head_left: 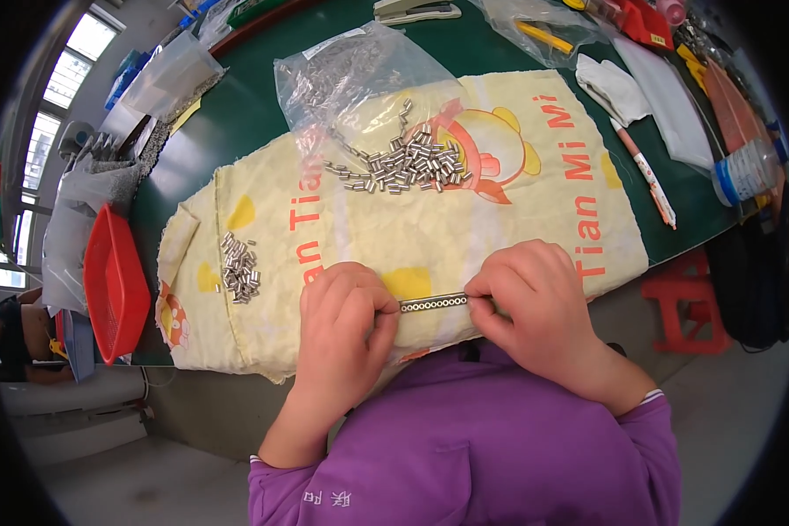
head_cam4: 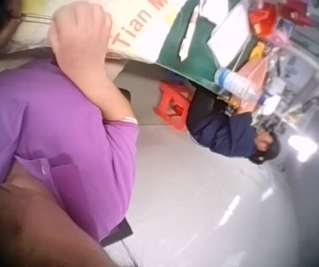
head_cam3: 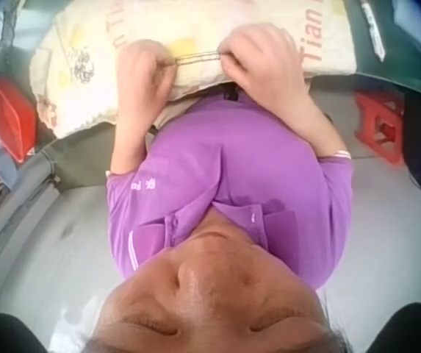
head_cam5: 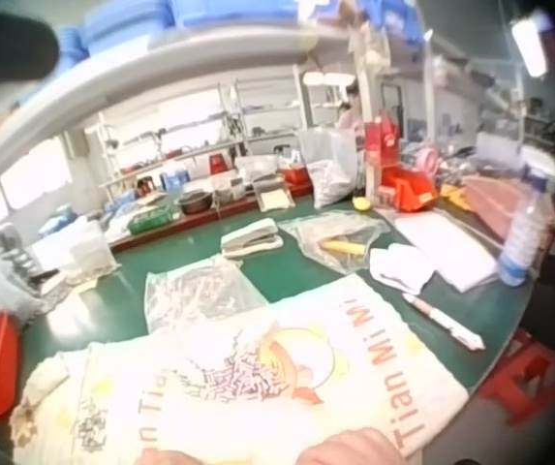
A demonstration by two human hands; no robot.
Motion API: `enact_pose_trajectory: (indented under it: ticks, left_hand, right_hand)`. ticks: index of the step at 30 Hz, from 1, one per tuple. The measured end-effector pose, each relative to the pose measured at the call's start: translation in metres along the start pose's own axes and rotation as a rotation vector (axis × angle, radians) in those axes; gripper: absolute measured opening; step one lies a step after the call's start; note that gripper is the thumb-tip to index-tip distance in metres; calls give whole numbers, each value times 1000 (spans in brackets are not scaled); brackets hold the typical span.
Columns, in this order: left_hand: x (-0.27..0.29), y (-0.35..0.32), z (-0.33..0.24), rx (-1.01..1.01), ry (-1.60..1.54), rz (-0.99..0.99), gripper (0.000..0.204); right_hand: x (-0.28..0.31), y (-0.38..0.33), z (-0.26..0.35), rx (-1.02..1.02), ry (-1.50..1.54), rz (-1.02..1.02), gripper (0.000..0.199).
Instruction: Sorting small metal pins and placing them into plastic bags for packaging, then labeling the bags with a pen.
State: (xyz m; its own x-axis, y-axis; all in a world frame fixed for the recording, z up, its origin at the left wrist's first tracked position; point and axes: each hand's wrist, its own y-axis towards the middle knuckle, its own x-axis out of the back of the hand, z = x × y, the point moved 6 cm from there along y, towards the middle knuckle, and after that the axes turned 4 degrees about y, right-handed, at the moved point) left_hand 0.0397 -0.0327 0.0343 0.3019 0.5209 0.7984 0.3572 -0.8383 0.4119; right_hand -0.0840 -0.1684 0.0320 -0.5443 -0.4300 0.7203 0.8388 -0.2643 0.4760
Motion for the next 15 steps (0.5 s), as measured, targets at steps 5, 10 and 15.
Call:
enact_pose_trajectory:
  ticks: [5, 10, 15]
  left_hand:
    - [1, -4, -5, -34, 43, -45, 25]
    - [2, -3, -7, -61, 58, -66, 24]
    - [-1, 1, 0, 39, -21, -18, 22]
  right_hand:
    - [-1, -7, 1, 45, 2, 4, 20]
    - [-1, -7, 0, 35, 27, 9, 20]
    - [-1, 2, -6, -24, 90, 23, 17]
